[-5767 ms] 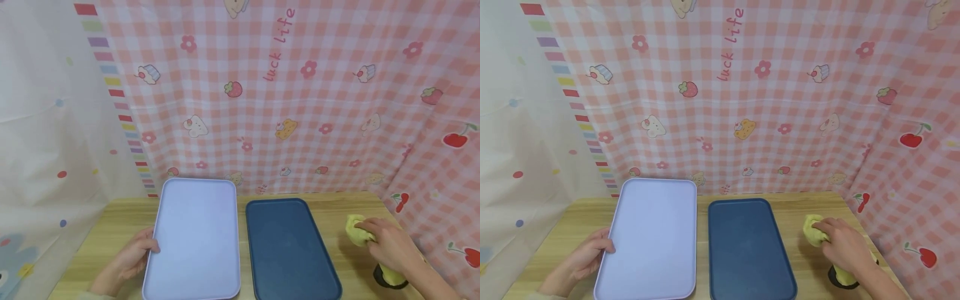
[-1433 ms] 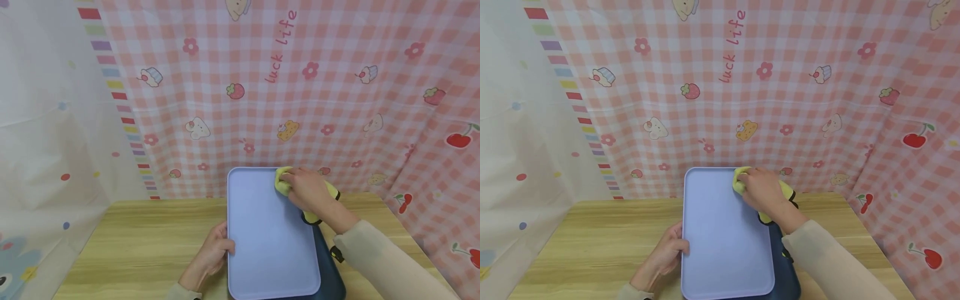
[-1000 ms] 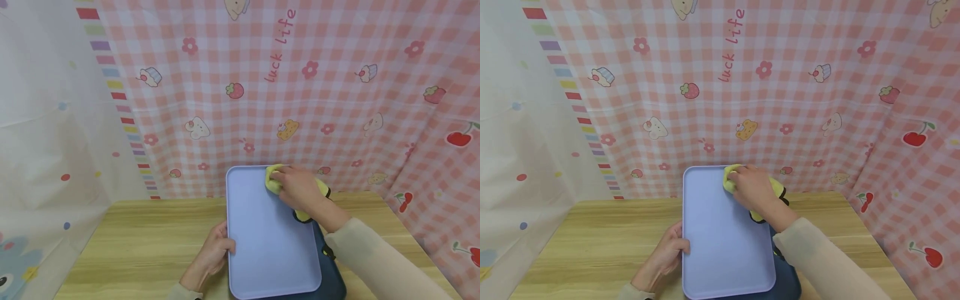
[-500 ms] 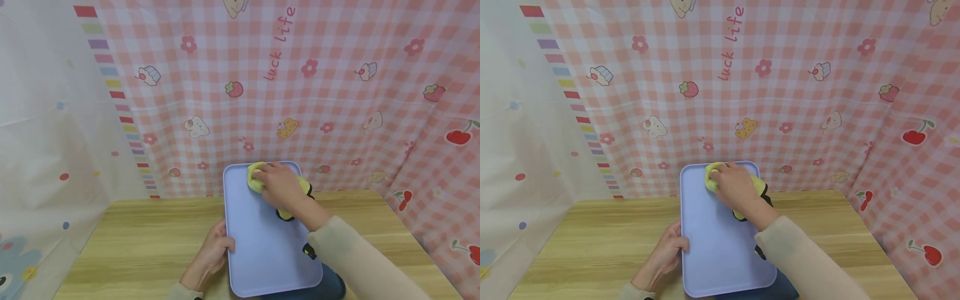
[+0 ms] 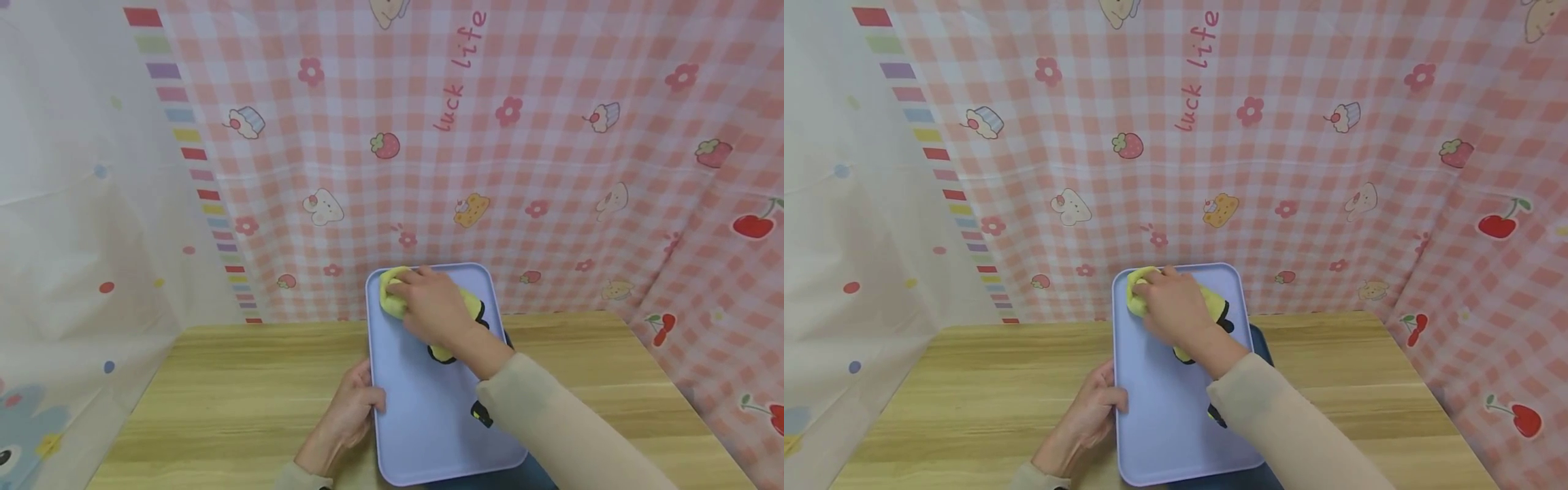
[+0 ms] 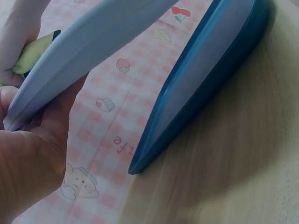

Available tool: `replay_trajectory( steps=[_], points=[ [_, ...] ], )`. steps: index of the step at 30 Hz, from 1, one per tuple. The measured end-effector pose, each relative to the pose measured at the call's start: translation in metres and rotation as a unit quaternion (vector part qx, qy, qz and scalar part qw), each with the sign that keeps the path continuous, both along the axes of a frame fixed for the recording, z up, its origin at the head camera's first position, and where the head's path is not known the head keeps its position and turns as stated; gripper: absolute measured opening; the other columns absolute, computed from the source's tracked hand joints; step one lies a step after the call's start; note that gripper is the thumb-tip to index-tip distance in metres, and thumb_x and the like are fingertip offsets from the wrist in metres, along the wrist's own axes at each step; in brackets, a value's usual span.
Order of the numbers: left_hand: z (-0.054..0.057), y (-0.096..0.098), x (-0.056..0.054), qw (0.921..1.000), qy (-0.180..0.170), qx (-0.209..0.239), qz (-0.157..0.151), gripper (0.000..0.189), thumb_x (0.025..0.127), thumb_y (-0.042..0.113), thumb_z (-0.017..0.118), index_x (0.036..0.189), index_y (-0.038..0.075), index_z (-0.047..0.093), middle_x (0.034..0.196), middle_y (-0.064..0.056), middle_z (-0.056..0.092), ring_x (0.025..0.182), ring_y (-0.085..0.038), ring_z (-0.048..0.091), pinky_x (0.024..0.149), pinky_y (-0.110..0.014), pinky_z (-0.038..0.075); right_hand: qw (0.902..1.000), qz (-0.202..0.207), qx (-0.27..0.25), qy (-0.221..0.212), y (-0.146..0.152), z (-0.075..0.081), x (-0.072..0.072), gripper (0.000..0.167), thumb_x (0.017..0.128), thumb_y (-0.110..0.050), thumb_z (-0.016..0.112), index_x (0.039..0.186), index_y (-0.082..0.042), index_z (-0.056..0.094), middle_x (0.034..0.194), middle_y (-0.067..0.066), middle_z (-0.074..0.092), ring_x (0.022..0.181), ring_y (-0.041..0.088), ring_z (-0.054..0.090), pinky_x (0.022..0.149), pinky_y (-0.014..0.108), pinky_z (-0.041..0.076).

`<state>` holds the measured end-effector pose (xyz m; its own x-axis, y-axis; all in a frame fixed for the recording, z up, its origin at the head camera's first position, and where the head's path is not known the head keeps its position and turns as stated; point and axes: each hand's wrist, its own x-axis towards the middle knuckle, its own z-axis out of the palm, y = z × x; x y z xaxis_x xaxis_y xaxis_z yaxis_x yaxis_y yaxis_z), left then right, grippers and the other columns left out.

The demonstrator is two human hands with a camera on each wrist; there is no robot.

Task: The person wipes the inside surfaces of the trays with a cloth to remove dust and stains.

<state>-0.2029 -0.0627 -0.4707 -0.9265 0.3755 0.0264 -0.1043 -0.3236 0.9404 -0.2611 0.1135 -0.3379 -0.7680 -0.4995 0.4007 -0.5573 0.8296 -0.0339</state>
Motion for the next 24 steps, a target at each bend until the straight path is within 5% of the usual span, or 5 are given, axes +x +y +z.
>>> replay_trajectory(
  steps=[11,24],
  points=[
    [0.002,0.003,0.001,0.9998,-0.005,-0.011,0.016,0.085,0.054,-0.015,0.045,0.139,-0.014,0.049,0.110,-0.011,0.072,0.099,-0.022,0.068,0.083,-0.033,0.057,0.9988,0.022,0.034,-0.027,-0.009,-0.002,0.004,0.056,0.082,0.002,0.067,0.136,-0.015,0.071,0.141,0.009,0.064,0.123,0.032,0.058,0.094,0.052,0.052],
    [0.002,0.003,0.001,0.9996,-0.013,-0.005,0.024,0.085,0.054,-0.015,0.045,0.139,-0.014,0.048,0.112,-0.011,0.071,0.100,-0.022,0.067,0.085,-0.034,0.056,0.9950,0.063,0.066,0.040,-0.010,-0.012,0.016,0.053,0.077,-0.001,0.069,0.127,-0.018,0.076,0.131,0.004,0.070,0.106,0.027,0.062,0.072,0.038,0.049]
  ],
)
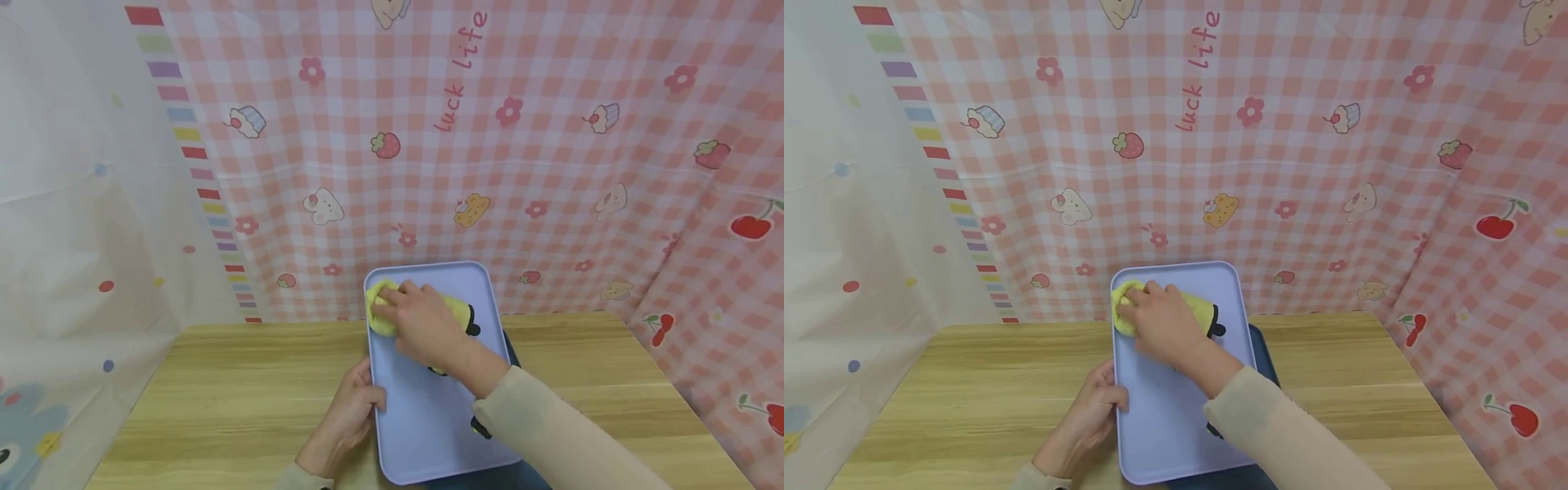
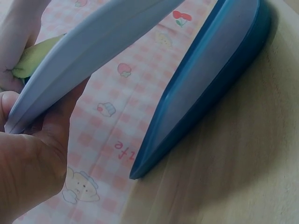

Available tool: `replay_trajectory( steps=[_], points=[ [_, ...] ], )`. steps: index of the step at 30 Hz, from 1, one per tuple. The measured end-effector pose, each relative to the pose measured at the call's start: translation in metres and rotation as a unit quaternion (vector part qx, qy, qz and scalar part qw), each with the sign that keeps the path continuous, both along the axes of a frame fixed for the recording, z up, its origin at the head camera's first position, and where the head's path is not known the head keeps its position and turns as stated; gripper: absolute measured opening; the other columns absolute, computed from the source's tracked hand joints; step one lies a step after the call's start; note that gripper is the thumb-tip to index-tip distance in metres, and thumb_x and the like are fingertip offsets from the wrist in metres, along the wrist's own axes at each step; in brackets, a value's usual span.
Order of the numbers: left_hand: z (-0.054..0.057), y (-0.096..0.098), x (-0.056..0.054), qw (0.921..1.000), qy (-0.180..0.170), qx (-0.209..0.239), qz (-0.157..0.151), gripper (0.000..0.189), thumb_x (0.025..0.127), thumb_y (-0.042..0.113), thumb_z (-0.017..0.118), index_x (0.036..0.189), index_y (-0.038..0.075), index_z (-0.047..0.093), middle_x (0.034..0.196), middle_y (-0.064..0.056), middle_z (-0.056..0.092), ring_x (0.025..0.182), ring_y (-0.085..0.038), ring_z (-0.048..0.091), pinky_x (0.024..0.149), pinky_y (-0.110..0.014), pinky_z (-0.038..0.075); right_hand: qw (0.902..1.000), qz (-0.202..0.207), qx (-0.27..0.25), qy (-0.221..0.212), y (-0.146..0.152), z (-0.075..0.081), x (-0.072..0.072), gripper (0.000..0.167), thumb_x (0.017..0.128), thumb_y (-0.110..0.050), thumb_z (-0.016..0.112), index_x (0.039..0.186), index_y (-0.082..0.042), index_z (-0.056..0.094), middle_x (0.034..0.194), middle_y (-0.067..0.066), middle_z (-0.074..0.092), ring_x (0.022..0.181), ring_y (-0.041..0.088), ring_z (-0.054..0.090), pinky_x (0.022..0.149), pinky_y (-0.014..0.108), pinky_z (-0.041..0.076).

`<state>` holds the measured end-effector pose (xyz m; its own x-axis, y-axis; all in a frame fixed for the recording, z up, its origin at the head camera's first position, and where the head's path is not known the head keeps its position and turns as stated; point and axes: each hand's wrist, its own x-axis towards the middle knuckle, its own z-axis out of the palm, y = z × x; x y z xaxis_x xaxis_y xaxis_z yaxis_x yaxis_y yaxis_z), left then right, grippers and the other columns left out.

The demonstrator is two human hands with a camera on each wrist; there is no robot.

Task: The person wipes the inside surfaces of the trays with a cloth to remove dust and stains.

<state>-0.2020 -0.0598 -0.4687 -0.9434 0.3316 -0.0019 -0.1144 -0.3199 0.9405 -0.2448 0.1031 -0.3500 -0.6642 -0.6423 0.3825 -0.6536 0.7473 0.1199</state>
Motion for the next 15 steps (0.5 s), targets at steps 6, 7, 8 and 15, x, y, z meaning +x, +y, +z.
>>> replay_trajectory(
  steps=[6,7,8,15],
  points=[
    [0.000,-0.001,-0.001,1.0000,-0.005,-0.001,0.005,0.085,0.054,-0.015,0.043,0.139,-0.013,0.049,0.111,-0.010,0.071,0.099,-0.022,0.068,0.083,-0.033,0.057,0.9997,0.014,0.017,0.004,0.000,-0.005,0.006,0.051,0.076,-0.004,0.072,0.124,-0.019,0.077,0.130,0.003,0.070,0.105,0.026,0.062,0.071,0.037,0.047],
    [0.000,-0.001,-0.002,1.0000,-0.005,-0.002,0.005,0.085,0.054,-0.015,0.043,0.139,-0.013,0.048,0.111,-0.010,0.071,0.099,-0.022,0.068,0.083,-0.033,0.057,0.9997,0.015,0.020,0.002,0.000,-0.006,0.007,0.051,0.076,-0.004,0.072,0.124,-0.019,0.077,0.131,0.004,0.070,0.106,0.026,0.062,0.072,0.037,0.047],
    [0.000,-0.001,-0.002,1.0000,-0.005,-0.003,0.006,0.086,0.054,-0.015,0.043,0.139,-0.013,0.048,0.112,-0.010,0.071,0.099,-0.021,0.068,0.083,-0.033,0.057,0.9996,0.016,0.023,0.000,0.000,-0.006,0.008,0.051,0.076,-0.004,0.073,0.124,-0.019,0.077,0.131,0.004,0.070,0.106,0.026,0.062,0.072,0.037,0.047],
    [0.000,-0.002,-0.003,0.9999,-0.009,0.003,0.007,0.087,0.054,-0.015,0.042,0.141,-0.013,0.046,0.115,-0.011,0.070,0.103,-0.021,0.067,0.085,-0.032,0.056,0.9994,0.025,0.023,0.004,-0.001,-0.011,0.015,0.049,0.076,-0.004,0.073,0.122,-0.020,0.079,0.131,0.004,0.071,0.105,0.026,0.063,0.072,0.036,0.047]
  ],
)
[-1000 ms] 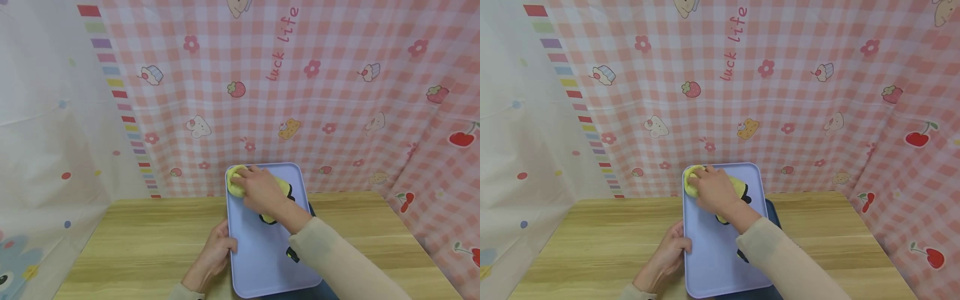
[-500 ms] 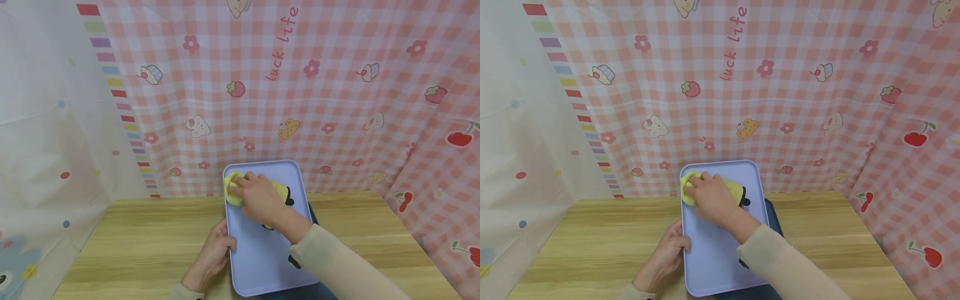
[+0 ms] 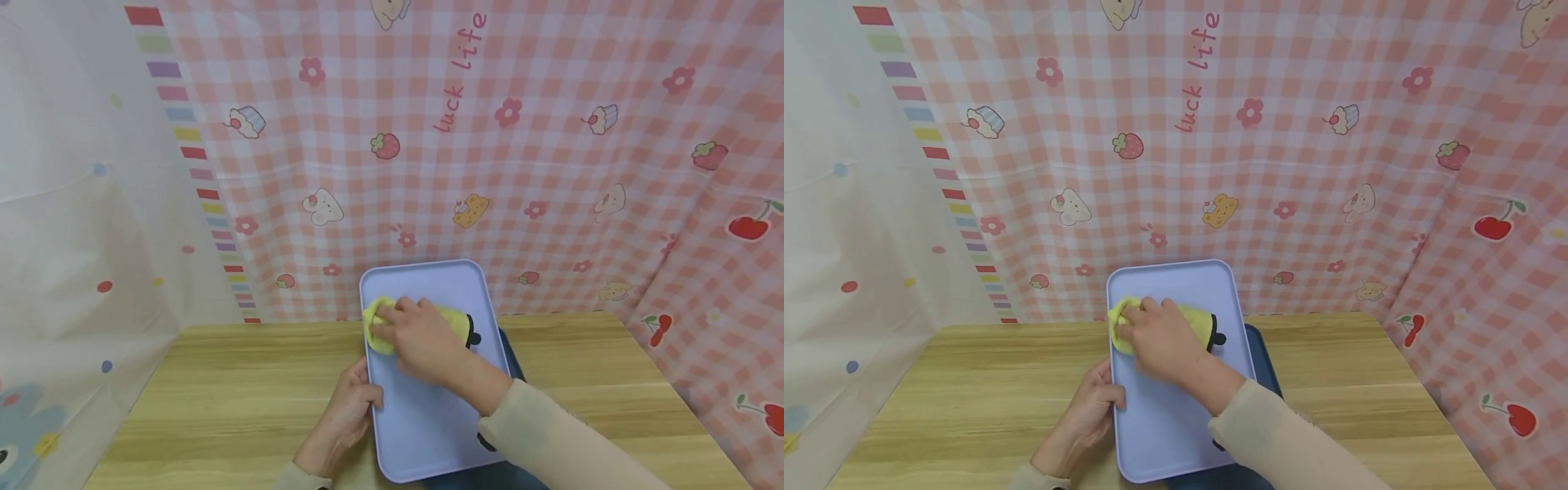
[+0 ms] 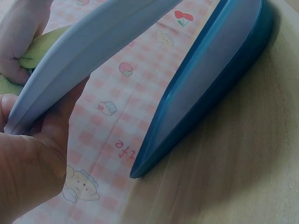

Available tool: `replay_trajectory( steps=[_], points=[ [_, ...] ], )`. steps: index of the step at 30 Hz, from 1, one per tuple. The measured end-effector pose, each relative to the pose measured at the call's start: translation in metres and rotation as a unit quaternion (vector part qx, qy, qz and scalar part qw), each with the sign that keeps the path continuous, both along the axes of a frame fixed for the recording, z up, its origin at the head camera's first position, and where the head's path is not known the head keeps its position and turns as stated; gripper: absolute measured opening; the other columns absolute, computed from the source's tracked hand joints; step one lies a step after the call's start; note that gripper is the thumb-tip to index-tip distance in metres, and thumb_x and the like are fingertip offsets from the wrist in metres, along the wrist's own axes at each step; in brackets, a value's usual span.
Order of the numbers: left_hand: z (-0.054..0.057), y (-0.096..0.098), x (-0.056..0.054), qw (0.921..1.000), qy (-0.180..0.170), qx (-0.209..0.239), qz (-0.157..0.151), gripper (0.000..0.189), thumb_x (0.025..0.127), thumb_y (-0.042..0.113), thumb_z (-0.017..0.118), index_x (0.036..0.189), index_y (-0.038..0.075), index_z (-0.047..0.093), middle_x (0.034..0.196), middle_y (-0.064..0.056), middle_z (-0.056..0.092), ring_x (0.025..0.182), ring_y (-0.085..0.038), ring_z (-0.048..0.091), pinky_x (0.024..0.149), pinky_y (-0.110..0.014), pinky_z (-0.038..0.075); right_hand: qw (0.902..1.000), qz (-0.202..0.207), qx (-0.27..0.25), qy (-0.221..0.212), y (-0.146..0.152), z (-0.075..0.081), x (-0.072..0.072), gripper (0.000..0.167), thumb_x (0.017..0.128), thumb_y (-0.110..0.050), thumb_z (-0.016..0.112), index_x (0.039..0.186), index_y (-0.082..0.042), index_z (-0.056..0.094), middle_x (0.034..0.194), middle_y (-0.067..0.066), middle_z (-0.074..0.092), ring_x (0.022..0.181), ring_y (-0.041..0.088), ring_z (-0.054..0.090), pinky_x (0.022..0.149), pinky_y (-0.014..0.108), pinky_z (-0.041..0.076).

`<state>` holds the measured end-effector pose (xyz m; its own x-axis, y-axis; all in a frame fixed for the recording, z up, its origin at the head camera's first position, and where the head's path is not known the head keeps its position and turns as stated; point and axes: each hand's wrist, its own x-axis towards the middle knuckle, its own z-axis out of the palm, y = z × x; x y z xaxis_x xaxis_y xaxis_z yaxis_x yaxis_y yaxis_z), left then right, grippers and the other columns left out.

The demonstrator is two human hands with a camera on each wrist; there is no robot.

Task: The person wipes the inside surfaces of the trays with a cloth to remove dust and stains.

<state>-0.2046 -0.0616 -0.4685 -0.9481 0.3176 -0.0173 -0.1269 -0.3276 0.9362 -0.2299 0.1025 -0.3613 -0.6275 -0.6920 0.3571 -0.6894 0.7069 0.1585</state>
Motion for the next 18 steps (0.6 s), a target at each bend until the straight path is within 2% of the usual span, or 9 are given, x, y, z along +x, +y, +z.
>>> replay_trajectory(
  steps=[7,13,18],
  points=[
    [0.000,-0.001,0.001,1.0000,-0.001,0.007,0.000,0.086,0.055,-0.015,0.042,0.141,-0.013,0.046,0.116,-0.012,0.070,0.104,-0.022,0.067,0.085,-0.032,0.057,0.9998,0.010,0.015,0.008,0.001,-0.004,0.003,0.046,0.079,-0.006,0.074,0.122,-0.021,0.079,0.131,0.003,0.071,0.106,0.025,0.063,0.073,0.036,0.048],
    [-0.001,-0.002,0.002,0.9999,0.006,0.006,-0.007,0.087,0.056,-0.015,0.043,0.144,-0.013,0.045,0.119,-0.013,0.070,0.105,-0.023,0.068,0.086,-0.034,0.058,0.9988,0.020,0.032,0.032,0.007,-0.002,0.004,0.048,0.076,-0.006,0.073,0.121,-0.022,0.079,0.130,0.003,0.071,0.105,0.026,0.064,0.073,0.038,0.048],
    [-0.001,-0.001,0.001,0.9998,0.011,0.006,-0.016,0.087,0.058,-0.016,0.044,0.145,-0.013,0.044,0.121,-0.014,0.070,0.106,-0.023,0.068,0.086,-0.035,0.058,0.9986,0.015,0.041,0.028,0.015,-0.002,0.003,0.046,0.077,-0.007,0.075,0.120,-0.022,0.080,0.130,0.004,0.071,0.107,0.026,0.063,0.074,0.038,0.048]
  ],
)
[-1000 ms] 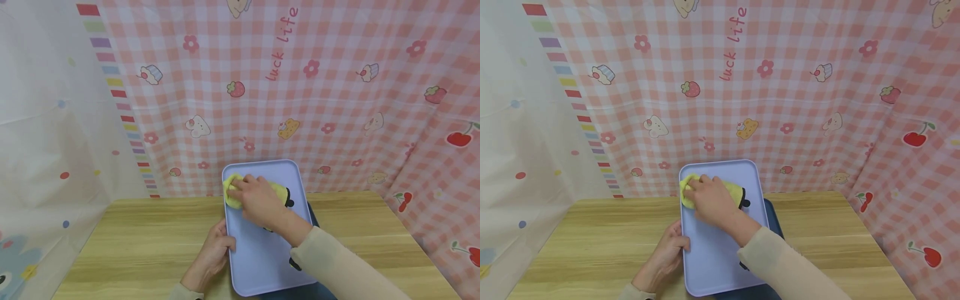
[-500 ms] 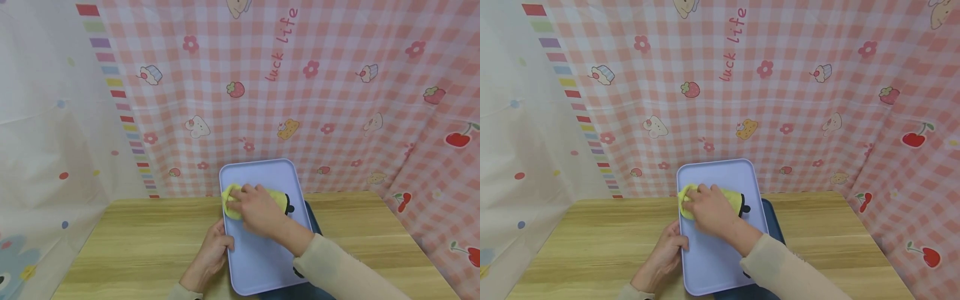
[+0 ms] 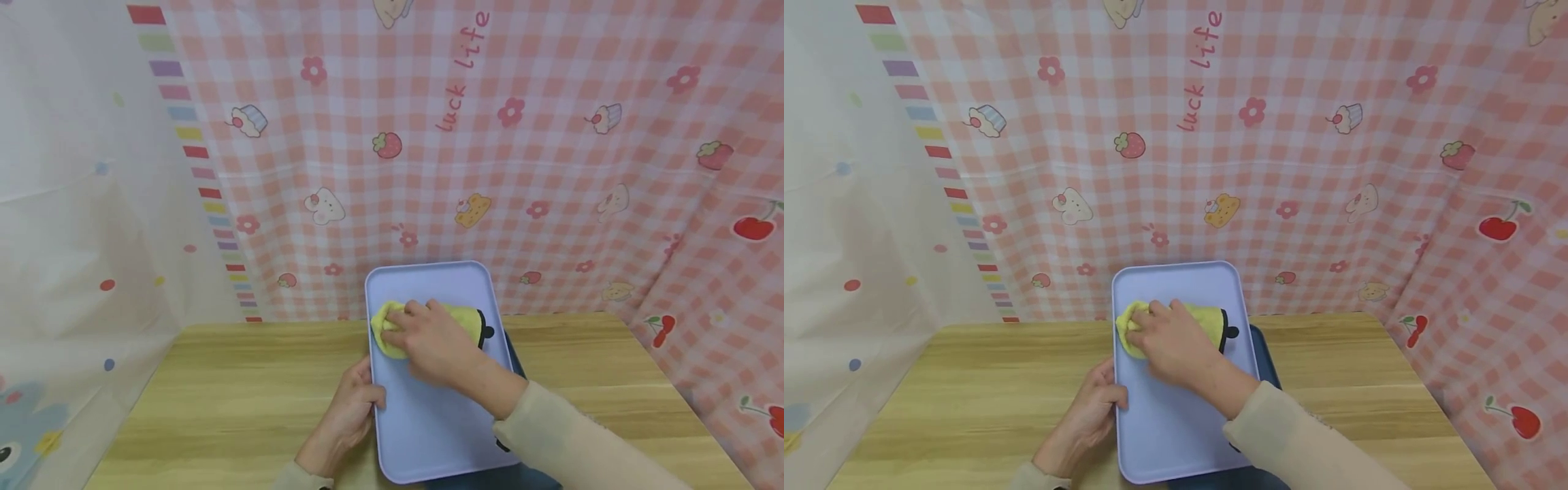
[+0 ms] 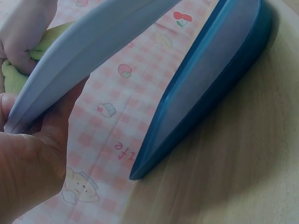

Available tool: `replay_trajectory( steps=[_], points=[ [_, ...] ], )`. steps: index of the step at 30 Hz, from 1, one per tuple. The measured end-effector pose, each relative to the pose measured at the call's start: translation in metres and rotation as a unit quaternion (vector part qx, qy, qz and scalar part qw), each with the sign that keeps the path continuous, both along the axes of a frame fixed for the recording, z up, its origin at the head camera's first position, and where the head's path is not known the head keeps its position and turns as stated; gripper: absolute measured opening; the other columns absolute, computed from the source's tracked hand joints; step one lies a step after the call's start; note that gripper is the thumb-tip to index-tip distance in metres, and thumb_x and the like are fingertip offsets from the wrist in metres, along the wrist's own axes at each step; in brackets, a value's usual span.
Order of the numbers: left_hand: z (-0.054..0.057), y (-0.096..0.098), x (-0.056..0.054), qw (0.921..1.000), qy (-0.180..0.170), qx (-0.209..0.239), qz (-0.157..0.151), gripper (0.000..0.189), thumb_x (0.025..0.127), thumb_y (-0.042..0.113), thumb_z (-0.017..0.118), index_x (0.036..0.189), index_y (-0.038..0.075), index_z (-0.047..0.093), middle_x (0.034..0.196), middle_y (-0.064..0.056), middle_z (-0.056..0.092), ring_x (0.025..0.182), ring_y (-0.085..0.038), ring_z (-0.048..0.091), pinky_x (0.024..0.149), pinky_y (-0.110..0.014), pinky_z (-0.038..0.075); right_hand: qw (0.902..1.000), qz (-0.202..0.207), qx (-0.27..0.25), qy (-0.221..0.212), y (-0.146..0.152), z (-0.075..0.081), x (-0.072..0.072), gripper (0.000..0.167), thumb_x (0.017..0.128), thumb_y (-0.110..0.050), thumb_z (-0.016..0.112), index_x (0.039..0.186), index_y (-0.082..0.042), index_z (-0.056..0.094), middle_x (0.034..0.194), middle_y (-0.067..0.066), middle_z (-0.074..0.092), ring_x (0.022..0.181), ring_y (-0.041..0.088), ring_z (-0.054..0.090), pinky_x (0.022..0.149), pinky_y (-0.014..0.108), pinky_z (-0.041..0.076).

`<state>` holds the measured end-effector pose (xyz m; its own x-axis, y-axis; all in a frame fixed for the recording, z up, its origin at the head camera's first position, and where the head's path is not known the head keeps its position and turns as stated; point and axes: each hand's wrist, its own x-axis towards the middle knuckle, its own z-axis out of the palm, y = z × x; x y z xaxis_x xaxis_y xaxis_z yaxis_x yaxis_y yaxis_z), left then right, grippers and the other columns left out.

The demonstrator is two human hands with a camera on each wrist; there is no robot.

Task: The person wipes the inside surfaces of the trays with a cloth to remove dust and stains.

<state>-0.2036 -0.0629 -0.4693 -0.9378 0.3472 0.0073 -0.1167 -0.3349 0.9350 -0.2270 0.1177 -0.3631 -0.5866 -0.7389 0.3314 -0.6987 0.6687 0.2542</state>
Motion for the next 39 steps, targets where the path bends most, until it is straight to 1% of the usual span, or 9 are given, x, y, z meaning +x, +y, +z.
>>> replay_trajectory(
  steps=[6,13,16,21,25,30,33,39],
  points=[
    [0.001,0.001,-0.001,0.9999,-0.008,0.006,0.008,0.085,0.057,-0.016,0.044,0.142,-0.014,0.046,0.115,-0.012,0.071,0.103,-0.023,0.069,0.085,-0.034,0.058,0.9998,-0.017,0.004,-0.003,0.012,0.002,-0.002,0.043,0.078,-0.011,0.079,0.120,-0.022,0.080,0.129,0.004,0.072,0.107,0.027,0.064,0.075,0.039,0.049],
    [0.002,-0.001,-0.001,0.9998,-0.010,0.000,0.019,0.087,0.057,-0.016,0.045,0.144,-0.014,0.046,0.120,-0.015,0.070,0.105,-0.022,0.067,0.086,-0.033,0.057,0.9992,-0.027,0.004,0.030,0.032,0.001,-0.005,0.043,0.074,-0.007,0.077,0.115,-0.022,0.082,0.123,0.004,0.074,0.102,0.028,0.065,0.070,0.039,0.048],
    [0.002,-0.002,-0.001,0.9998,-0.008,0.001,0.019,0.088,0.057,-0.016,0.045,0.145,-0.014,0.045,0.119,-0.015,0.069,0.105,-0.023,0.067,0.085,-0.032,0.056,0.9988,-0.037,0.009,0.030,0.041,0.002,-0.006,0.042,0.074,-0.008,0.079,0.114,-0.022,0.082,0.122,0.004,0.074,0.101,0.029,0.065,0.070,0.040,0.048],
    [0.002,-0.002,0.000,0.9997,-0.009,0.002,0.024,0.087,0.056,-0.016,0.044,0.143,-0.015,0.046,0.116,-0.013,0.069,0.102,-0.023,0.066,0.083,-0.033,0.056,0.9979,-0.058,0.019,0.021,0.054,0.002,-0.007,0.038,0.078,-0.008,0.079,0.114,-0.020,0.082,0.123,0.005,0.074,0.102,0.030,0.065,0.073,0.042,0.050],
    [0.002,-0.003,0.000,0.9996,-0.010,0.001,0.026,0.085,0.056,-0.016,0.044,0.141,-0.015,0.046,0.114,-0.013,0.069,0.101,-0.024,0.067,0.082,-0.033,0.056,0.9976,-0.065,0.013,0.022,0.061,0.002,-0.008,0.037,0.080,-0.005,0.076,0.113,-0.020,0.082,0.122,0.005,0.075,0.101,0.030,0.065,0.073,0.042,0.050],
    [0.004,-0.004,-0.001,0.9995,-0.010,0.000,0.029,0.087,0.056,-0.016,0.045,0.143,-0.014,0.046,0.115,-0.013,0.069,0.101,-0.024,0.067,0.083,-0.033,0.056,0.9969,-0.068,0.009,0.037,0.071,0.003,-0.009,0.036,0.075,-0.005,0.077,0.108,-0.020,0.083,0.118,0.005,0.075,0.094,0.029,0.063,0.068,0.041,0.048],
    [0.004,-0.004,-0.001,0.9995,-0.011,0.001,0.031,0.086,0.056,-0.016,0.045,0.142,-0.014,0.046,0.114,-0.013,0.069,0.101,-0.024,0.067,0.083,-0.033,0.056,0.9964,-0.073,0.012,0.042,0.076,0.003,-0.010,0.035,0.075,-0.006,0.079,0.106,-0.019,0.083,0.116,0.006,0.075,0.091,0.029,0.063,0.067,0.040,0.048],
    [0.005,-0.003,-0.003,0.9991,-0.014,0.000,0.041,0.084,0.055,-0.016,0.044,0.138,-0.016,0.048,0.111,-0.012,0.070,0.098,-0.023,0.067,0.080,-0.032,0.056,0.9958,-0.080,0.002,0.045,0.086,0.004,-0.012,0.034,0.074,-0.002,0.075,0.104,-0.016,0.083,0.114,0.008,0.076,0.089,0.030,0.064,0.068,0.042,0.050]
  ],
)
